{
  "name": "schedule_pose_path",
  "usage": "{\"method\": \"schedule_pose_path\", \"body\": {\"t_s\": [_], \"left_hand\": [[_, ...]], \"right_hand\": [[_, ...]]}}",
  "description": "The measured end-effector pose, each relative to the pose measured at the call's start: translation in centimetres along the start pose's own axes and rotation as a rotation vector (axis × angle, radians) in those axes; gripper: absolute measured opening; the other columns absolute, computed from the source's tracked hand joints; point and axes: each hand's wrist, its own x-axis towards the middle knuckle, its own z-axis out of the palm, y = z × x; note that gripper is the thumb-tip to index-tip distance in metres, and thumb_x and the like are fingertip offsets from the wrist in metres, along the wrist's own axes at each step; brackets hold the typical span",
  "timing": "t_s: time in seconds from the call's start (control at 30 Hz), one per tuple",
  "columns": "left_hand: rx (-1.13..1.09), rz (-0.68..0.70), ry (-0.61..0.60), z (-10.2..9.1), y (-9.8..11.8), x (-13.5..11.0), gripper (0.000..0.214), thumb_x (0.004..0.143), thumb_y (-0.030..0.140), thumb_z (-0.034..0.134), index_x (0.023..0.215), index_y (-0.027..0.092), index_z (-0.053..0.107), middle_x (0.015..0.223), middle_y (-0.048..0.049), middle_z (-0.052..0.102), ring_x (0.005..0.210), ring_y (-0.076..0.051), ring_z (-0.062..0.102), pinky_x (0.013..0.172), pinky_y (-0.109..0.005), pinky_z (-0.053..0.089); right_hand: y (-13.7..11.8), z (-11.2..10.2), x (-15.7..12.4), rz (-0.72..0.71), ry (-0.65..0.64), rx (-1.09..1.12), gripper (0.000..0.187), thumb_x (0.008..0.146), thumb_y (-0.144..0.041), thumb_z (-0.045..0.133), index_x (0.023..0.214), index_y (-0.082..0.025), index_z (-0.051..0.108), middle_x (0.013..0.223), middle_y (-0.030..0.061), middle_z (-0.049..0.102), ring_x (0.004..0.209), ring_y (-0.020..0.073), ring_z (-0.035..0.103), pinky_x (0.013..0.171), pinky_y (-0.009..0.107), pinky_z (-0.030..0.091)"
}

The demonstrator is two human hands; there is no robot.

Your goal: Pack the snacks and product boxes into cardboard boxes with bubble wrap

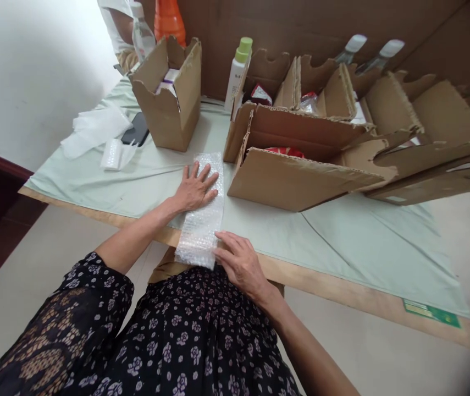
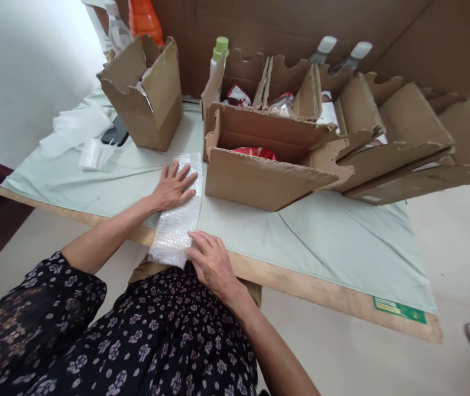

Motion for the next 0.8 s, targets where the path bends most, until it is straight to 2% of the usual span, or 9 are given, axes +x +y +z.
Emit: {"method": "schedule_pose_path", "body": {"t_s": [0.07, 0.17, 0.27, 0.33, 0.43, 0.53, 0.63, 0.73, 0.8], "left_hand": [[0.003, -0.004, -0.004, 0.0, 0.1, 0.0, 0.063, 0.104, 0.057, 0.039, 0.16, 0.028, 0.037, 0.173, -0.0119, 0.027, 0.159, -0.049, 0.012, 0.123, -0.073, 0.008], [-0.004, 0.003, 0.0, 0.1, 0.1, 0.1, 0.063, 0.104, 0.057, 0.039, 0.159, 0.027, 0.038, 0.173, -0.0123, 0.027, 0.159, -0.049, 0.012, 0.122, -0.073, 0.008], [-0.031, 0.016, 0.029, 0.3, -0.1, 0.1, 0.062, 0.104, 0.058, 0.039, 0.158, 0.029, 0.039, 0.173, -0.0109, 0.028, 0.159, -0.049, 0.012, 0.122, -0.074, 0.008], [-0.035, 0.018, 0.04, 0.4, -0.1, 0.0, 0.061, 0.104, 0.058, 0.04, 0.158, 0.03, 0.039, 0.173, -0.0098, 0.028, 0.16, -0.048, 0.012, 0.122, -0.073, 0.007], [-0.028, 0.009, 0.022, 0.4, 0.2, -0.1, 0.061, 0.104, 0.055, 0.042, 0.159, 0.029, 0.039, 0.173, -0.0105, 0.027, 0.16, -0.048, 0.012, 0.123, -0.072, 0.007], [-0.045, 0.0, 0.002, 0.3, 0.4, 0.1, 0.062, 0.103, 0.053, 0.044, 0.159, 0.026, 0.04, 0.173, -0.0131, 0.026, 0.16, -0.049, 0.01, 0.123, -0.074, 0.005], [-0.119, -0.043, -0.004, -0.5, 0.0, 0.6, 0.067, 0.099, 0.052, 0.055, 0.159, 0.024, 0.04, 0.175, -0.0159, 0.017, 0.16, -0.049, 0.008, 0.124, -0.072, 0.007], [-0.278, -0.091, 0.104, -2.9, -1.1, 0.1, 0.077, 0.095, 0.053, 0.062, 0.161, 0.023, 0.035, 0.177, -0.0162, 0.005, 0.162, -0.046, 0.007, 0.126, -0.064, 0.017], [-0.367, -0.055, 0.247, -4.9, -1.2, -1.8, 0.071, 0.098, 0.051, 0.058, 0.16, 0.025, 0.035, 0.176, -0.0132, 0.015, 0.162, -0.038, 0.015, 0.127, -0.059, 0.023]], "right_hand": [[-0.1, -0.5, 0.3, 0.019, 0.001, 0.051, 0.029, 0.1, -0.013, 0.052, 0.119, -0.024, 0.071, 0.142, 0.0114, 0.067, 0.132, 0.0263, 0.06, 0.104, 0.048, 0.053], [-0.1, -1.4, 0.0, -0.002, -0.164, 0.01, 0.054, 0.09, -0.005, 0.053, 0.141, -0.021, 0.06, 0.154, 0.0146, 0.057, 0.143, 0.0302, 0.051, 0.107, 0.052, 0.051], [0.1, -1.2, -0.5, -0.022, -0.263, -0.091, 0.062, 0.085, -0.001, 0.054, 0.144, -0.021, 0.059, 0.159, 0.0172, 0.051, 0.148, 0.0346, 0.045, 0.108, 0.056, 0.049], [0.1, -0.7, -0.5, -0.04, -0.227, -0.085, 0.052, 0.089, -0.002, 0.054, 0.134, -0.025, 0.066, 0.155, 0.0152, 0.055, 0.145, 0.0335, 0.048, 0.106, 0.055, 0.05], [0.0, -0.3, 0.4, -0.022, -0.08, 0.068, 0.042, 0.094, -0.006, 0.051, 0.123, -0.028, 0.072, 0.138, 0.0101, 0.069, 0.131, 0.0276, 0.061, 0.099, 0.049, 0.054], [0.3, -0.4, 2.3, 0.122, 0.023, 0.205, 0.031, 0.102, -0.016, 0.05, 0.118, -0.028, 0.074, 0.11, 0.0053, 0.078, 0.101, 0.0217, 0.072, 0.088, 0.04, 0.057], [1.6, -0.1, 5.0, 0.259, 0.08, 0.125, 0.025, 0.105, -0.028, 0.051, 0.108, -0.025, 0.076, 0.097, 0.0045, 0.079, 0.086, 0.0208, 0.071, 0.08, 0.036, 0.055], [3.4, 1.1, 7.3, 0.313, 0.105, 0.012, 0.024, 0.104, -0.031, 0.054, 0.103, -0.022, 0.076, 0.097, 0.0084, 0.079, 0.09, 0.0256, 0.068, 0.084, 0.041, 0.051], [4.2, 1.8, 8.0, 0.336, 0.097, -0.024, 0.023, 0.102, -0.033, 0.057, 0.108, -0.021, 0.076, 0.1, 0.0112, 0.078, 0.095, 0.0294, 0.066, 0.087, 0.045, 0.048]]}}
